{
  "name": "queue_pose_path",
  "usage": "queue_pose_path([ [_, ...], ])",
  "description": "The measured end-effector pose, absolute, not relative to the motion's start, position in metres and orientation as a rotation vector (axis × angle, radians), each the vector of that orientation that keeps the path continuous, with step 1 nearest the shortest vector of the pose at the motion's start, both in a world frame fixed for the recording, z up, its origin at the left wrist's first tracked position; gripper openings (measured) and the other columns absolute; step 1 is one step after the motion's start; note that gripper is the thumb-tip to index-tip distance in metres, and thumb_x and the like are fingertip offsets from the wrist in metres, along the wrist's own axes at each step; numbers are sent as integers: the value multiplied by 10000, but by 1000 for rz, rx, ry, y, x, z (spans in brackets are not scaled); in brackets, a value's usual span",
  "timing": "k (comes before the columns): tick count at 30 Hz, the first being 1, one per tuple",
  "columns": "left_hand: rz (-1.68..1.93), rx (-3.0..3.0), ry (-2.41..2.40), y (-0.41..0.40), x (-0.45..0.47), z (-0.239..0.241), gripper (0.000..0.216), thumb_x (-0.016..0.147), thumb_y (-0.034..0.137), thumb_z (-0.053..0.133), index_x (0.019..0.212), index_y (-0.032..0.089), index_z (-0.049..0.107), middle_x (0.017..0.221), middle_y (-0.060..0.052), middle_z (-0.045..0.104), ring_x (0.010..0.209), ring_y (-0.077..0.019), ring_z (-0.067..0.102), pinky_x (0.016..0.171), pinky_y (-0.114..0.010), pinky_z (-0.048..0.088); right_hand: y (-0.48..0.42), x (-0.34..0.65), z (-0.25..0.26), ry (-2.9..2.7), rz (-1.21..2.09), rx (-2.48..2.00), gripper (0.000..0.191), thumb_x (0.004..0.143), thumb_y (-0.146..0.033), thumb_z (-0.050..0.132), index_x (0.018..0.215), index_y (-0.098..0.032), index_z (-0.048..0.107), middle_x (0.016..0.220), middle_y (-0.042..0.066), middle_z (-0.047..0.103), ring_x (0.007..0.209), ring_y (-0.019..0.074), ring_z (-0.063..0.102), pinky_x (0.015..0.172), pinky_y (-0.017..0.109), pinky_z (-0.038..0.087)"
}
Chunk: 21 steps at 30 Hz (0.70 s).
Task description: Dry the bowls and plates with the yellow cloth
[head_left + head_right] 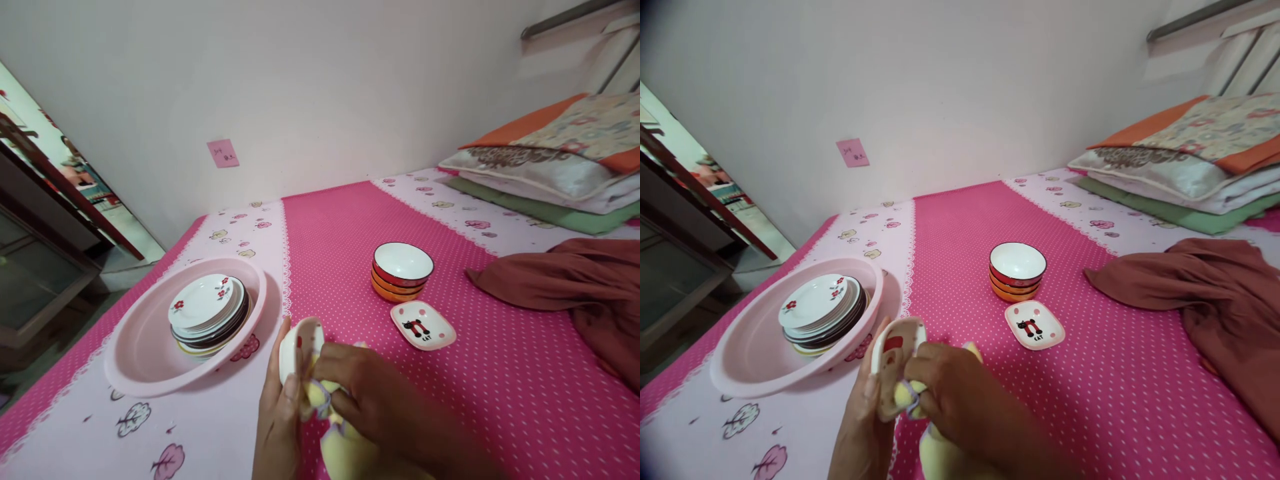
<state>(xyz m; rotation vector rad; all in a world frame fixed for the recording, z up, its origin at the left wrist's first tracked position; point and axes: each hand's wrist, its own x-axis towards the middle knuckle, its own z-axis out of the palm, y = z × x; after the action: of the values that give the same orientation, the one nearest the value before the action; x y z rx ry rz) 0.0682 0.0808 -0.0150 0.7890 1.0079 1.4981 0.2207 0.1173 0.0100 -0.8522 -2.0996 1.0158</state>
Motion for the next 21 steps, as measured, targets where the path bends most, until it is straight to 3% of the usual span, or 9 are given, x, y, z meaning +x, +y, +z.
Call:
queue_pose_path([
  [3, 1569, 656, 994, 86, 67, -13, 656, 892, 526, 725, 1475, 246, 616, 1400, -116, 711, 1285, -349, 654, 1072, -451, 536, 121, 229, 7, -2118, 756, -1063, 189, 864, -23, 534, 821, -204, 572, 885, 22, 623, 807, 185, 551, 725, 307, 375],
  [6, 1552, 603, 945, 88, 71, -7, 620, 897, 537, 715, 1420, 209, 661, 1313, -137, 747, 1243, -378, 671, 1048, -493, 552, 121, 229, 8, -1880, 698, -1114, 218, 857, -31, 533, 941, -209, 628, 940, 34, 665, 858, 200, 591, 763, 314, 416],
  [14, 1412, 955, 1096, 81, 76, -16, 753, 914, 568, 691, 1580, 278, 494, 1599, -133, 544, 1480, -399, 475, 1195, -522, 419, 104, 192, 4, -1299, 1195, -845, 171, 908, -111, 531, 956, -237, 636, 881, -27, 630, 732, 139, 564, 664, 245, 466],
  [17, 1415, 953, 1082, 81, 73, -14, 755, 911, 606, 665, 1561, 249, 517, 1558, -148, 579, 1464, -405, 486, 1179, -517, 437, 102, 190, 3, -1448, 1289, -777, 182, 903, -78, 495, 850, -230, 580, 801, -38, 555, 689, 132, 501, 605, 238, 419],
  [21, 1442, 919, 1078, 84, 70, -9, 684, 919, 607, 649, 1469, 203, 611, 1374, -146, 696, 1371, -386, 565, 1161, -512, 448, 106, 197, 5, -1883, 1014, -765, 249, 817, 28, 491, 780, -217, 494, 853, -23, 580, 814, 152, 527, 739, 279, 403],
])
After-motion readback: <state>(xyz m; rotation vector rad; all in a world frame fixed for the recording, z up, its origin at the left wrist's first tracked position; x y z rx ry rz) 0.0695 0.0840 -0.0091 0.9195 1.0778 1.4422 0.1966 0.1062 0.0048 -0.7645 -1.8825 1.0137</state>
